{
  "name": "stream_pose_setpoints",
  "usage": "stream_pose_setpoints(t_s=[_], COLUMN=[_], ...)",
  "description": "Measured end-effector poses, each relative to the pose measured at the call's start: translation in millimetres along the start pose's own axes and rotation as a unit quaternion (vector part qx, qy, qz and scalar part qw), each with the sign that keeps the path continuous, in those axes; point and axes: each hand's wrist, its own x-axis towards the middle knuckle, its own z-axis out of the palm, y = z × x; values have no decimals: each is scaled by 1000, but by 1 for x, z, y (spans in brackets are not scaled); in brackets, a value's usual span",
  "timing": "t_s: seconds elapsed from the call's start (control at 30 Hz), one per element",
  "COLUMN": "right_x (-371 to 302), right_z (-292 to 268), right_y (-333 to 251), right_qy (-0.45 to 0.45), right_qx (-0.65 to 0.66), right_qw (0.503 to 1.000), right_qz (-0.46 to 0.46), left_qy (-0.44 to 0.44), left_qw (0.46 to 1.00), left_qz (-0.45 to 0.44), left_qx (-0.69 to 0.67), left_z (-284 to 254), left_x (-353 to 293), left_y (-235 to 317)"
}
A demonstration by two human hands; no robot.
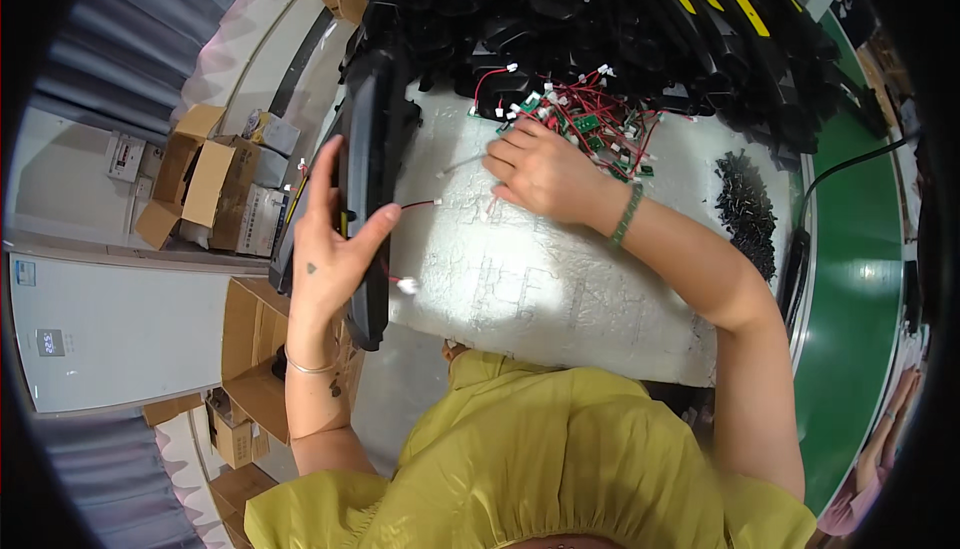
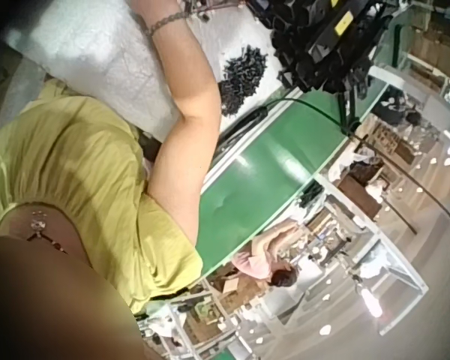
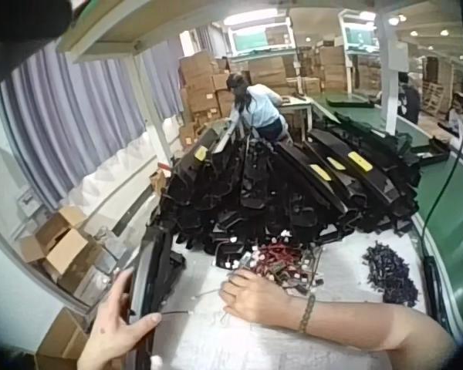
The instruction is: Assembling plastic housings with circuit boards and wires using an electric screwdriver in a factory setting.
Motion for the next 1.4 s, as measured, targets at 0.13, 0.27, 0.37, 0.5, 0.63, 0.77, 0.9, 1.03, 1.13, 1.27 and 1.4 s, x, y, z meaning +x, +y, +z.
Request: stream_pose_setpoints(t_s=[0.13,0.27,0.37,0.5,0.63,0.77,0.9,1.03,1.13,1.27,1.4], right_x=[-31,-35,-26,6,37,53,36,-13,-32,-8,46], right_z=[-12,-19,-21,-31,-42,-43,-74,-104,-127,-206,-292], right_y=[-7,-10,-6,15,48,57,17,32,45,35,28], right_qy=[0,22,82,162,112,152,252,153,88,207,368], right_qx=[10,41,70,22,-137,-141,-25,-51,-89,-117,-219], right_qw=[1000,998,994,979,971,970,960,961,958,943,902], right_qz=[29,37,28,124,160,129,124,227,257,235,61], left_qy=[-66,-59,-23,-32,7,27,1,-28,-42,-61,-114], left_qw=[980,953,932,918,889,911,935,932,930,921,891], left_qz=[21,37,29,-12,84,132,184,257,302,344,416], left_qx=[189,295,361,395,451,391,304,256,204,170,139], left_z=[14,39,55,62,61,52,35,22,12,6,-5], left_x=[5,14,22,28,32,30,15,14,17,33,45], left_y=[-1,-23,-38,-34,-25,-15,-8,23,35,48,78])
